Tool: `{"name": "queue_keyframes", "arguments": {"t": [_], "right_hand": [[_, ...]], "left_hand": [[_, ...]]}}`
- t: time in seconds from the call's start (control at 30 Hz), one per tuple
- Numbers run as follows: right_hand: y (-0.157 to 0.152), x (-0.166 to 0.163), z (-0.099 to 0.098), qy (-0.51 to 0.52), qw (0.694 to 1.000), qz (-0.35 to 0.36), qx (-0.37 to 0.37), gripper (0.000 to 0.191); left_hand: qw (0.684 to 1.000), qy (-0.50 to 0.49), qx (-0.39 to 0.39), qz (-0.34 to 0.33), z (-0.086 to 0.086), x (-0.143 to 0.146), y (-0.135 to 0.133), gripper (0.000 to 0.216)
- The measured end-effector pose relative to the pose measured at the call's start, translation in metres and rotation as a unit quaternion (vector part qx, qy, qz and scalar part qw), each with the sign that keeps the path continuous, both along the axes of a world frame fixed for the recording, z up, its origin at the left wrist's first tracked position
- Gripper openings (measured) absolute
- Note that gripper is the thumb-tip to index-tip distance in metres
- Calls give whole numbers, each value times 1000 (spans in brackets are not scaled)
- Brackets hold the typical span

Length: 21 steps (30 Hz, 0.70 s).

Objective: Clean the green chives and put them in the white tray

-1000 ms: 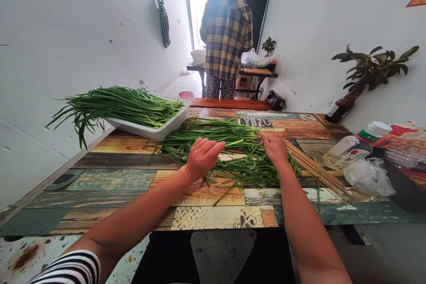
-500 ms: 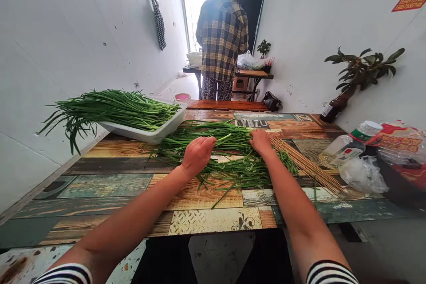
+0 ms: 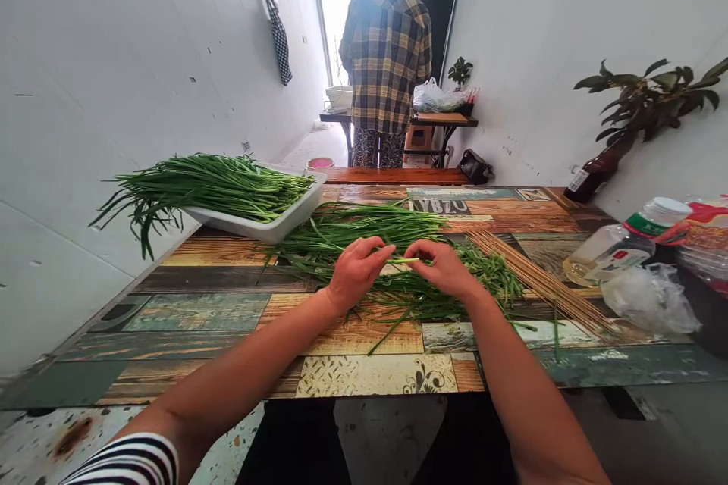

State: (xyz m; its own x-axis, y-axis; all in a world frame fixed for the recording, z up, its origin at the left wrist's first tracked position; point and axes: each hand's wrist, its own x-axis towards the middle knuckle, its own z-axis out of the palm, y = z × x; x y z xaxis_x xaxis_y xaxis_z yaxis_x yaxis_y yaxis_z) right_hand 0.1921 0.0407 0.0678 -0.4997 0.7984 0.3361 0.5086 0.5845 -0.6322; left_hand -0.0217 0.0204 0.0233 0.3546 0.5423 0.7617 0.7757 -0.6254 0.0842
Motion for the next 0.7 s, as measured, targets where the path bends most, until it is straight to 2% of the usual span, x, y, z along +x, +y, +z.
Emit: {"name": "queue_keyframes", "arguments": {"t": [0.1,0.33,0.43,0.6,0.7], "right_hand": [[-10,-6,5,56,996,40,-55,19],[-15,-8,12,96,990,19,-104,26],[-17,-14,8,85,994,22,-58,22],[-13,-17,-5,10,995,43,89,14],[-12,-18,-7,1,993,48,111,12]], "left_hand": [[1000,-3,5,-9,3,0,-6,25],[996,24,81,-14,9,0,-13,23],[997,33,65,-13,8,0,-13,22],[999,28,17,-21,4,2,-11,25],[999,19,17,-36,3,3,-10,26]]}}
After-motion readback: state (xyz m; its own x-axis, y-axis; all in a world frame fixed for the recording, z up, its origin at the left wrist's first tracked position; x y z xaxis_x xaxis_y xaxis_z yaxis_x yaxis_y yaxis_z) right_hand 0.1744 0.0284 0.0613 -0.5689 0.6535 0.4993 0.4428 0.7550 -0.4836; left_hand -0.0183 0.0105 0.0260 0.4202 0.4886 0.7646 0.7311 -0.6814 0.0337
